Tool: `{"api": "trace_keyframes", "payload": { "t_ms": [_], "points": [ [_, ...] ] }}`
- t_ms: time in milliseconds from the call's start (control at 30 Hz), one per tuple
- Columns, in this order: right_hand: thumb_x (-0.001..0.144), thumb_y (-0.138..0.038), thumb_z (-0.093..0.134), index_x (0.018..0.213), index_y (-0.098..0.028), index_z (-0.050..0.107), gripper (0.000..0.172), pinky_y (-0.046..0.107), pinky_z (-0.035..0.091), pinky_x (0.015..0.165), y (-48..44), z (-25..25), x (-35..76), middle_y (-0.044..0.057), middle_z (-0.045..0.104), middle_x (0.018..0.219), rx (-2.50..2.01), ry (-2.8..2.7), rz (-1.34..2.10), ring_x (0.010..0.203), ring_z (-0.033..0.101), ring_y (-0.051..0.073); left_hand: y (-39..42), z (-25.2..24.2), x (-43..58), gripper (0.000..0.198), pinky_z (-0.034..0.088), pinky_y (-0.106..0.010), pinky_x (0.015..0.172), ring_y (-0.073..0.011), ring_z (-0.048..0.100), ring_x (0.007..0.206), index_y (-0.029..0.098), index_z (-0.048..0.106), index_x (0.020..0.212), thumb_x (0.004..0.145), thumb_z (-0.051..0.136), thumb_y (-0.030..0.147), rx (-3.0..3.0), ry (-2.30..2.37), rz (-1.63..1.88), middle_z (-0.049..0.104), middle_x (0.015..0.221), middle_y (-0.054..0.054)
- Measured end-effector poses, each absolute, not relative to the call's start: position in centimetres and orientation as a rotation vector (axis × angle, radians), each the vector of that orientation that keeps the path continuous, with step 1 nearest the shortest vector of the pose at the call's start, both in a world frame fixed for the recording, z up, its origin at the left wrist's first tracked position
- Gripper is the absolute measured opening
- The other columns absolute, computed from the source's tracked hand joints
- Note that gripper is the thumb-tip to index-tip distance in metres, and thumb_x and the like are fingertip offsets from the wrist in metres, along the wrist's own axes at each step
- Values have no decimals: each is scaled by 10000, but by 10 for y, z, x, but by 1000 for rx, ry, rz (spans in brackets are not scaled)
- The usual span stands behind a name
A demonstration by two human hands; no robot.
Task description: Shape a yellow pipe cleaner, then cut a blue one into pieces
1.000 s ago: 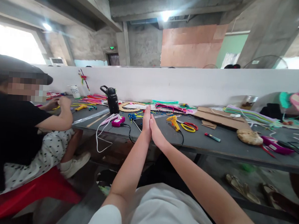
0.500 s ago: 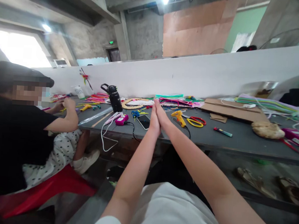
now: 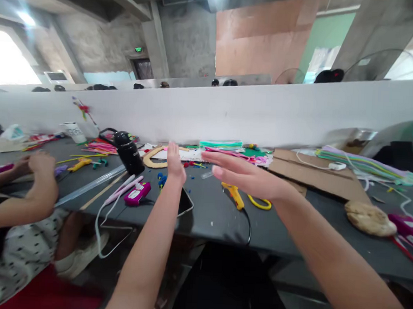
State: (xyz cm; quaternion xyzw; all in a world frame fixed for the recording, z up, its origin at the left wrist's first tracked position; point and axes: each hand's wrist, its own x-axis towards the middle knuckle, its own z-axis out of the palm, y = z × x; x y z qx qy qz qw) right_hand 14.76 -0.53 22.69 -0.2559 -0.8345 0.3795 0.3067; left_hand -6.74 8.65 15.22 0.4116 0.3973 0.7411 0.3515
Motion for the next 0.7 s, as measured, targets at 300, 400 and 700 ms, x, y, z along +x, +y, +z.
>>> {"api": "trace_keyframes", "payload": {
  "t_ms": [300, 400, 700],
  "points": [
    [830, -259, 659, 1118, -159, 708, 310, 393, 524, 957, 177, 136, 266, 115, 712, 1202, -1335, -1500, 558, 1137, 650, 255, 177, 92, -25, 345, 211, -416, 1217, -235, 424, 1397, 185, 737, 1032, 882, 507, 395, 1033, 1206, 1872, 649, 1309, -56],
    [819, -209, 651, 1129, -131, 690, 322, 353, 558, 874, 205, 106, 266, 142, 720, 1163, -1450, -1616, 584, 1025, 695, 230, 198, 80, -5, 340, 360, -428, 1142, -261, 501, 1329, 191, 711, 1097, 775, 665, 286, 968, 1197, 1779, 628, 1335, -74],
    [833, -185, 603, 1051, -94, 708, 258, 347, 532, 821, 244, 67, 288, 155, 732, 1062, -1666, -1718, 439, 898, 687, 233, 189, 51, -2, 321, 507, -373, 915, -221, 666, 997, 158, 641, 1016, 716, 680, 263, 1127, 1182, 1657, 708, 1043, -102]
  ]
}}
